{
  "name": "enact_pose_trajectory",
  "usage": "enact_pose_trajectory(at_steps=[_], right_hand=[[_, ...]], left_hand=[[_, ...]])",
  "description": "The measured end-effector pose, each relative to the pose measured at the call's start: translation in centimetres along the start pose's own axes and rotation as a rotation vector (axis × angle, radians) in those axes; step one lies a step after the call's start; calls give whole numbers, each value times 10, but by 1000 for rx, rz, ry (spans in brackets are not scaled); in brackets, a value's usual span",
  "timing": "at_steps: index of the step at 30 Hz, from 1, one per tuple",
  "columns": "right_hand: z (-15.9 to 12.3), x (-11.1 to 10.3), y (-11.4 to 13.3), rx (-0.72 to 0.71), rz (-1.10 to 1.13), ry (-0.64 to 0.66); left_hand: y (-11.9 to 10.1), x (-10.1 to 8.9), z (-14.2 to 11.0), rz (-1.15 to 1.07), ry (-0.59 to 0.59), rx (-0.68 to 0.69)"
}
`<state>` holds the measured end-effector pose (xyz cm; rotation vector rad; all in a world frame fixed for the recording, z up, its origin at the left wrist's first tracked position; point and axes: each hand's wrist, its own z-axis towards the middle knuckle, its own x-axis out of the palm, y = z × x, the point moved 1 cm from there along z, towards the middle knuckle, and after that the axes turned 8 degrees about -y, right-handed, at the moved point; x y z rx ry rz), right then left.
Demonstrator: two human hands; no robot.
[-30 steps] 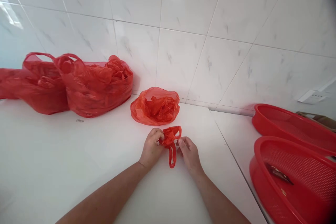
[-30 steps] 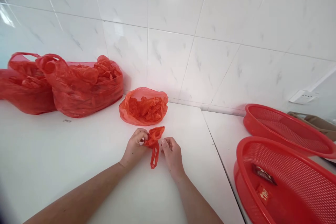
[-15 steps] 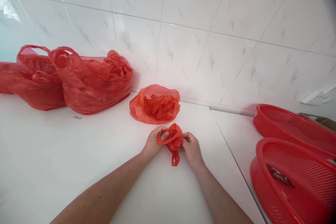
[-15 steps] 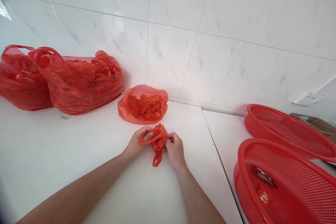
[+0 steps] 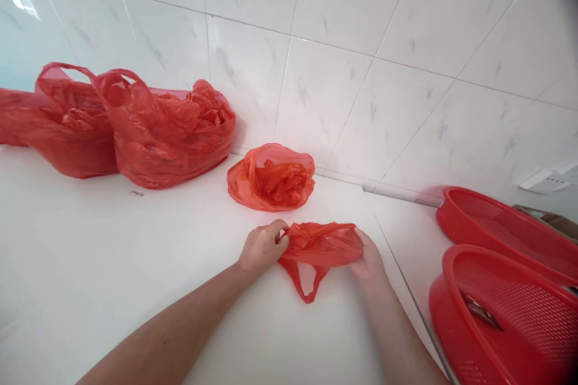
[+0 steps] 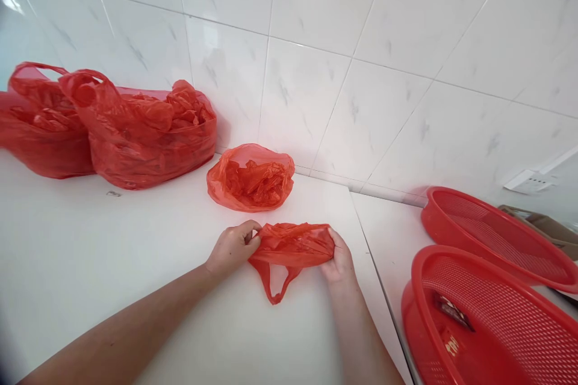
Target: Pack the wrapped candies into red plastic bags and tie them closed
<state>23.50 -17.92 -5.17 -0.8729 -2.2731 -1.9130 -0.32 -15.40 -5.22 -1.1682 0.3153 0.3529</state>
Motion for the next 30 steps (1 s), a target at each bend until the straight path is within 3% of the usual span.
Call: enact_pose_trajectory(at_steps=[4,8,10,14,19,21,24,26,30], right_hand=[[-2,-12,10,-68,-34,-33],[-2,-14,5,-69,-152,-24],[-2,-11,1,-121,-215,-19],[-8,1,-3,-253,-213,45],[-30,30,-5,-277,-273,274],[-37,40,-8,-252,-298,294],[-36,41,-11,-240,-275,199],[-27,30,-10,-221,-235,97],[-3,-11,2,-159,-218,-199]], left_hand=[[-1,-4,1,39,-34,31],[1,-12,8,-54,-194,40],[3,-14,11,-244,-208,-72],[8,-12,14,-741,-110,-426],[6,-7,10,-1028,-79,-515],[4,-6,8,-1055,-30,-542],[1,-8,9,-1104,71,-587],[3,-12,13,-1132,87,-603],[16,-22,24,-1155,-113,-591]])
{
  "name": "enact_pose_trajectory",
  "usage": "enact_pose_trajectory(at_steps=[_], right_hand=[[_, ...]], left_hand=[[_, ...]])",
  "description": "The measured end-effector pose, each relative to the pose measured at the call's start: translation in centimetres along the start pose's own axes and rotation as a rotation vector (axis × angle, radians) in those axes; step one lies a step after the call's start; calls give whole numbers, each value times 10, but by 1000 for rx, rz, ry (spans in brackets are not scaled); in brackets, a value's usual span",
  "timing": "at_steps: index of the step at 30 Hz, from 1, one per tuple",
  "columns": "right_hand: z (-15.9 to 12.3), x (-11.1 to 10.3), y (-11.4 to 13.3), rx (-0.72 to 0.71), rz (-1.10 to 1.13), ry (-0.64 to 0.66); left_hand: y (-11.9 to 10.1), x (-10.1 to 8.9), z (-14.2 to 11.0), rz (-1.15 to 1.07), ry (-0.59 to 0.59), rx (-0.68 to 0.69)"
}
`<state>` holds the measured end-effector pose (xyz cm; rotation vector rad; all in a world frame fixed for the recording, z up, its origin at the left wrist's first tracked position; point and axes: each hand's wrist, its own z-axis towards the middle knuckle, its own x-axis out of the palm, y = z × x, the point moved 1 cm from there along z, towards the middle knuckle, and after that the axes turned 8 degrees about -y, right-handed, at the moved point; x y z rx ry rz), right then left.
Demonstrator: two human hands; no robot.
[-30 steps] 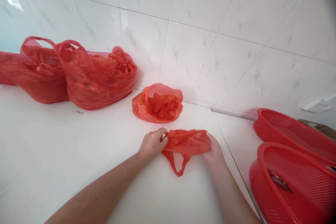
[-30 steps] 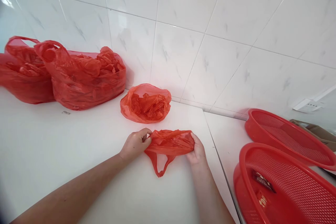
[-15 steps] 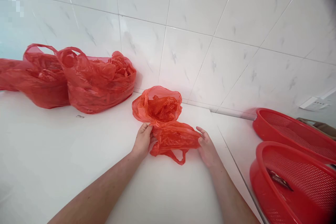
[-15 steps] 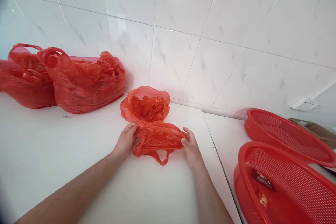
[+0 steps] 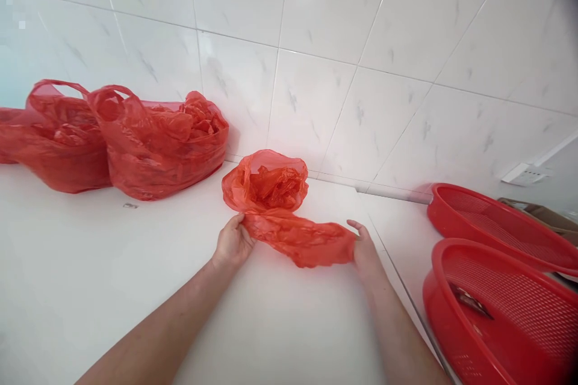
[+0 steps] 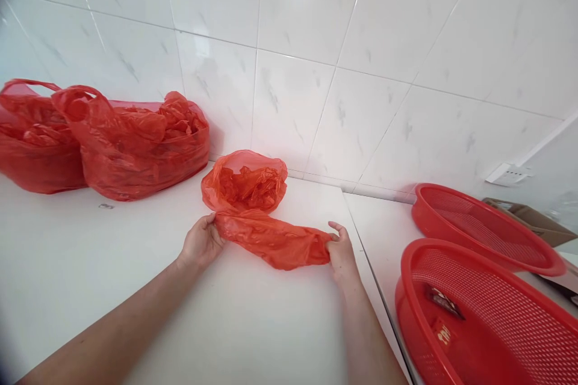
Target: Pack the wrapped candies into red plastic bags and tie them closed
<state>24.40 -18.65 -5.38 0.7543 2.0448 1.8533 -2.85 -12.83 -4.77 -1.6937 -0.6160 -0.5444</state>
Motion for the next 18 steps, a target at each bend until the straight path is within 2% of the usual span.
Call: enact_pose_trajectory(at_steps=[2,4,5,7,8,9,10,11,12,13,14,15,16,18], right_hand=[[10,-15,1,27,-22,-14],[12,-20,3,49,-20,60],[10,-19,3,58,-23,92],[4,-12,3,58,-59,134],[1,-8,4,52,-87,153],[-2,-3,4,43,-115,173],[-6,1,5,30,-141,191],[-9,5,6,13,-167,207],[-13,7,7,-3,-193,221],[-16,9,9,-15,-216,240],[-18,10,10,-21,-234,273],[-20,9,11,-20,-243,320],[-21,9,12,-13,-245,372],[-19,5,14,7,-234,441]], left_hand=[[-1,-3,4,49,-64,73],[-3,-2,0,233,-147,276],[-5,1,-6,366,-192,458],[-9,12,-25,666,-212,942],[-10,19,-38,807,-146,1198],[-10,28,-51,941,-12,1418],[-8,36,-64,1055,171,1576],[-4,44,-75,1160,382,1654],[1,50,-83,1283,576,1632],[7,54,-87,1417,724,1548],[14,57,-89,1557,820,1416],[20,57,-86,1696,846,1267],[25,56,-82,1811,817,1130],[31,50,-68,1948,684,932]])
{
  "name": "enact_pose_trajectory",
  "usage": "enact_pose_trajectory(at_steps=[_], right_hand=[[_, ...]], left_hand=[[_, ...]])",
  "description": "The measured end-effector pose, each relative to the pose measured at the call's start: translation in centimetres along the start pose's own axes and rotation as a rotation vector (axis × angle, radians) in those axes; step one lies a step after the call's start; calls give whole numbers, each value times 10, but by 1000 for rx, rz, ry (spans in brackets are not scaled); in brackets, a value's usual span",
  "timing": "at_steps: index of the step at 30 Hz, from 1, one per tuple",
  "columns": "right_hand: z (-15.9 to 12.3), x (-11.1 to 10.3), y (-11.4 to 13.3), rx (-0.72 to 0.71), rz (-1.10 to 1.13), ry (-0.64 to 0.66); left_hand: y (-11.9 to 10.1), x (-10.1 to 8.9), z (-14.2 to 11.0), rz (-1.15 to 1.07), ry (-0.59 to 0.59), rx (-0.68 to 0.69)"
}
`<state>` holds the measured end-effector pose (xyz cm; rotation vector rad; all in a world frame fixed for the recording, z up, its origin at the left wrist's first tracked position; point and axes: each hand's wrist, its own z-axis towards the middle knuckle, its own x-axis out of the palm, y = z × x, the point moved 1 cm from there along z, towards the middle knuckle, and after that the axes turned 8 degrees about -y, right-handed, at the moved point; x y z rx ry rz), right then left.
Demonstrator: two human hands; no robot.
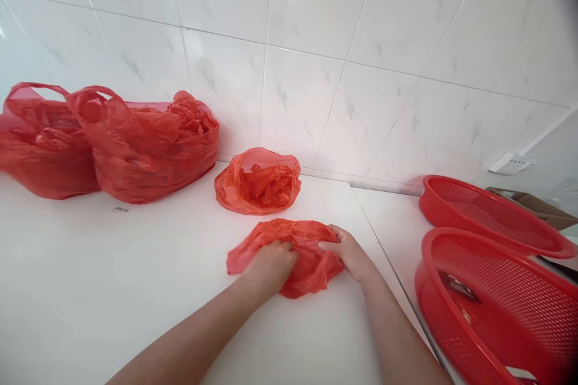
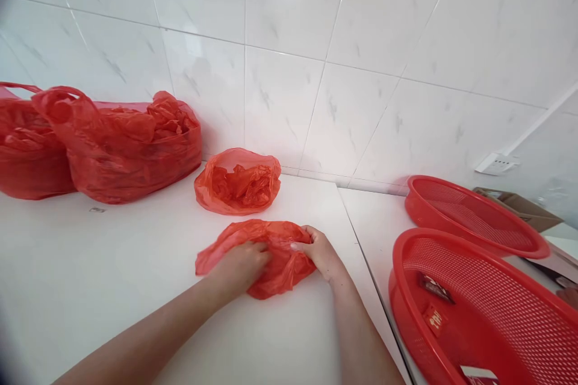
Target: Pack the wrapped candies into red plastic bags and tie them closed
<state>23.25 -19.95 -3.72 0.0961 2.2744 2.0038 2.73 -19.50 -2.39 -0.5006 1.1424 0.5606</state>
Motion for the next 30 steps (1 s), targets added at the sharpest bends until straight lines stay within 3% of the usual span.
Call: enact_pose_trajectory(at_steps=[2,4,8,10,13,15,17,21,24,26,30], right_hand=[[3,-9,2,-26,-4,-79],[4,-18,7,-126,-59,-314],[-17,-10,32,-533,-318,-819],[-35,12,41,-784,-456,-839],[-52,53,39,-970,-670,-535],[-51,72,29,-894,-851,-377],[-42,77,18,-713,-1065,-309],[-24,55,6,-349,-1336,-203],[-21,32,12,-272,-1340,-178],[-22,22,19,-242,-1298,-193],[-25,20,28,-187,-1237,-290]], left_hand=[[12,6,1,8,25,-124],[20,6,1,11,20,-179],[15,0,-1,36,-2,-227],[9,-4,-1,42,-18,-225],[4,-7,1,48,-82,-166],[7,-9,3,58,-150,-98],[14,-8,4,98,-208,-59],[33,-2,2,224,-159,-241],[42,-2,-1,206,-16,-425],[43,-6,-2,162,12,-458],[34,-20,-1,164,-164,-336]])
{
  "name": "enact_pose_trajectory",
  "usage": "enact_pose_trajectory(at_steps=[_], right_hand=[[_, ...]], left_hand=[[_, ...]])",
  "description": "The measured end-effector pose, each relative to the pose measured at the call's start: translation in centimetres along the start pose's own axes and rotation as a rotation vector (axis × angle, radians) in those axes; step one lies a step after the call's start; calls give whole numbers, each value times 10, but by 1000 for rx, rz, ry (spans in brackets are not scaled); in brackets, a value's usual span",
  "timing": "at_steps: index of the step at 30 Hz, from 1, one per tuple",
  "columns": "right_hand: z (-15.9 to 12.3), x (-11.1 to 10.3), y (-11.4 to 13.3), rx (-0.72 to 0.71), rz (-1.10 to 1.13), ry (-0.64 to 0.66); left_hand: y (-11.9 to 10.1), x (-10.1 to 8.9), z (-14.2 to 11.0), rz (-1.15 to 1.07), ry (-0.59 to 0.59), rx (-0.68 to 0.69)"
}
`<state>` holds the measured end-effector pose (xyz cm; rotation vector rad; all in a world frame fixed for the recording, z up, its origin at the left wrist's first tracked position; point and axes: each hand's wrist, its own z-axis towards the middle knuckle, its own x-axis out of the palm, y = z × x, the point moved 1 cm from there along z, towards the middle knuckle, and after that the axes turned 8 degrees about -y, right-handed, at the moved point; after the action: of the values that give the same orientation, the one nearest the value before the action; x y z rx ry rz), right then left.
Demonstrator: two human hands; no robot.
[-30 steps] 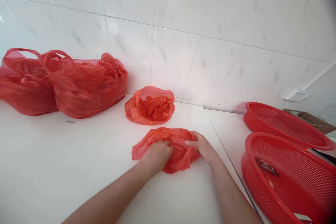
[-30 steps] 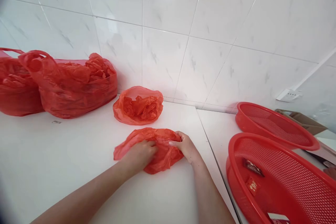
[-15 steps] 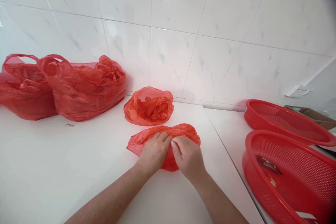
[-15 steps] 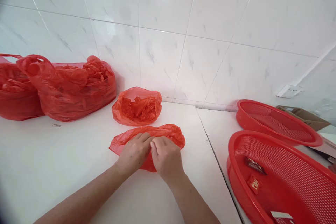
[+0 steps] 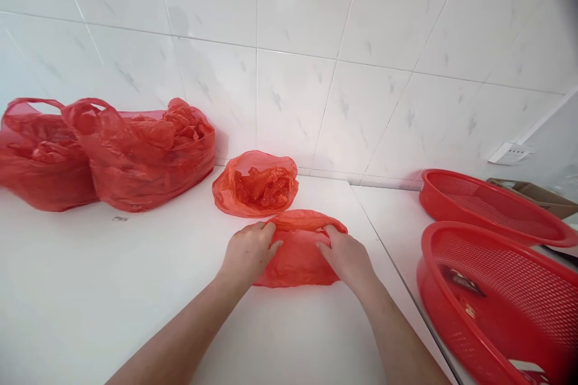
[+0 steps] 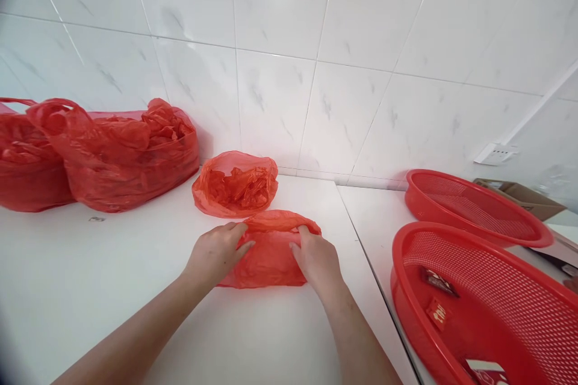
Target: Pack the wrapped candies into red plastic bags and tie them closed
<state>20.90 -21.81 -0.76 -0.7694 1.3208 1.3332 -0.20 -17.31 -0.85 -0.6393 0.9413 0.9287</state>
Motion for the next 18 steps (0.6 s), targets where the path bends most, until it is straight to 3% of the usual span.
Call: enact_pose_trajectory(at_steps=[4,6,8,13,16,18], right_hand=[[-3,13,9,-123,-18,-60],[-6,25,14,-257,2,-95],[-8,35,19,-377,63,-80],[-19,32,29,-519,316,113],[-26,20,28,-437,479,329],[-27,14,26,-365,540,394]], left_hand=[[-11,-4,-3,-40,-203,265],[-15,-1,-6,-89,-206,398],[-17,2,-9,-130,-137,471],[-17,4,-11,-188,38,392],[-14,3,-8,-158,20,330],[-11,4,-5,-112,-6,290]])
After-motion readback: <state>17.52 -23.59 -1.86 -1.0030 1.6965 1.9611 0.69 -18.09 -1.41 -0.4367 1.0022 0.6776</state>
